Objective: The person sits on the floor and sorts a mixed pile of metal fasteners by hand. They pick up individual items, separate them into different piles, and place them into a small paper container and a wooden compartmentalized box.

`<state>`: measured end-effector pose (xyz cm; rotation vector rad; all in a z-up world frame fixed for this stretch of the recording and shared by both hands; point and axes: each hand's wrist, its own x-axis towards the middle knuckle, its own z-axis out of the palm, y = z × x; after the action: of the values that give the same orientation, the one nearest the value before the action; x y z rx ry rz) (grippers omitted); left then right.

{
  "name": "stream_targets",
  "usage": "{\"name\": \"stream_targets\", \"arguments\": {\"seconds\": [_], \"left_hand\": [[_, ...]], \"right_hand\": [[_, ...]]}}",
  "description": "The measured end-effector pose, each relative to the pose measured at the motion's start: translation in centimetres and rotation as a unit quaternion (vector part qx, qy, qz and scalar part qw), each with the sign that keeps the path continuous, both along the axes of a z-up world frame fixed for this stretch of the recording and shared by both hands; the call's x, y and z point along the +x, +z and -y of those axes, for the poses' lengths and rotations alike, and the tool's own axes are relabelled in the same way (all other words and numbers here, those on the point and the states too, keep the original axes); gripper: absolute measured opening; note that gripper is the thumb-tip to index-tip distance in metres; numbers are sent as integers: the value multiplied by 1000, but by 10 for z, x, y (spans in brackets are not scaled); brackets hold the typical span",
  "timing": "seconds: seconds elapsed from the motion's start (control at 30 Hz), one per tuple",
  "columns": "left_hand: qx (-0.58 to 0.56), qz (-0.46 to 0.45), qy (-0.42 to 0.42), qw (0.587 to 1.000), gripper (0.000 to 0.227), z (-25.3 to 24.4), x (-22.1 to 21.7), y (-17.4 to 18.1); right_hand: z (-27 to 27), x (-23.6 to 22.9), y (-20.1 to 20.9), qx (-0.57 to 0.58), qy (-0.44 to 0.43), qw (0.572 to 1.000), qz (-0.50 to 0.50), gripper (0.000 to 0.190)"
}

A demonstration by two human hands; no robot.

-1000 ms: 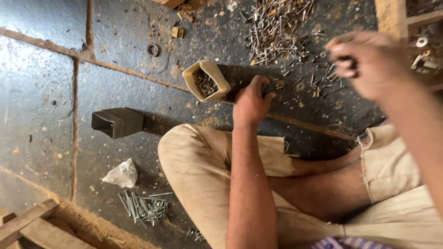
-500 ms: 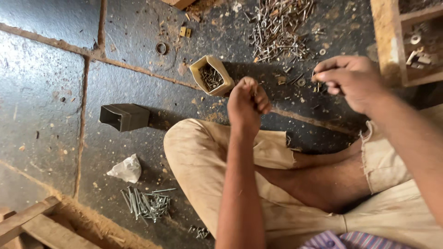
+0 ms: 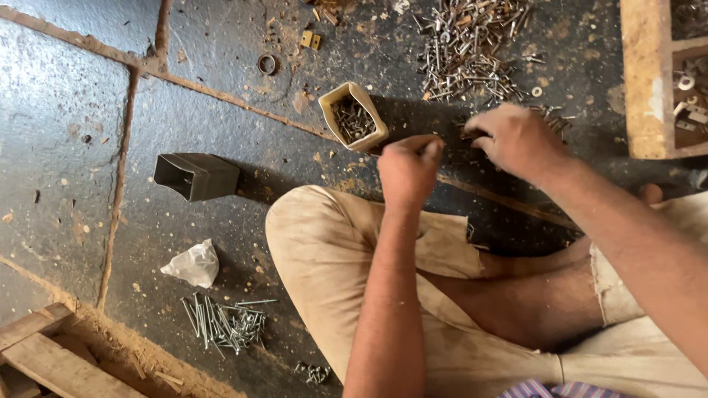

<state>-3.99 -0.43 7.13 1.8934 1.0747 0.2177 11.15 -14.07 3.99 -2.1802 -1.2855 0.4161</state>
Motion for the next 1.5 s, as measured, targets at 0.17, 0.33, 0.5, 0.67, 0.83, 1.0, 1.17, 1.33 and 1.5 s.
{"name": "stream_targets", "arguments": {"seconds": [0.17, 0.33, 0.5, 0.67, 0.83, 1.0, 1.17, 1.33, 1.5], "left_hand": [[87, -51, -84, 991, 23, 4, 18, -13], [122, -75, -148, 979, 18, -1, 39, -30], [117, -64, -140, 981, 19, -3, 34, -29], [95, -155, -81, 980, 28, 1, 8, -18], [96, -163, -29, 981, 30, 0, 2, -16], [109, -134, -38, 984, 24, -1, 6, -18], [130, -155, -57, 978, 8, -5, 9, -35], [180, -113, -108, 971, 7, -4, 7, -32], [279, -18, -160, 947, 11, 6, 5, 5]], "right_hand": [[18, 5, -13, -6, -21, 998, -62, 24], [36, 40, -14, 205, -121, 722, -650, 34], [15, 37, -14, 170, -152, 792, -566, 28], [-12, 17, -11, 16, -82, 989, -123, 31], [-14, 7, -15, 36, -36, 997, -59, 26], [-2, 19, -13, -46, -109, 966, -230, 25], [19, 41, -23, 175, -144, 722, -654, 17], [26, 43, -13, 274, -117, 594, -747, 20], [34, 41, 8, 286, -118, 575, -757, 20]]}}
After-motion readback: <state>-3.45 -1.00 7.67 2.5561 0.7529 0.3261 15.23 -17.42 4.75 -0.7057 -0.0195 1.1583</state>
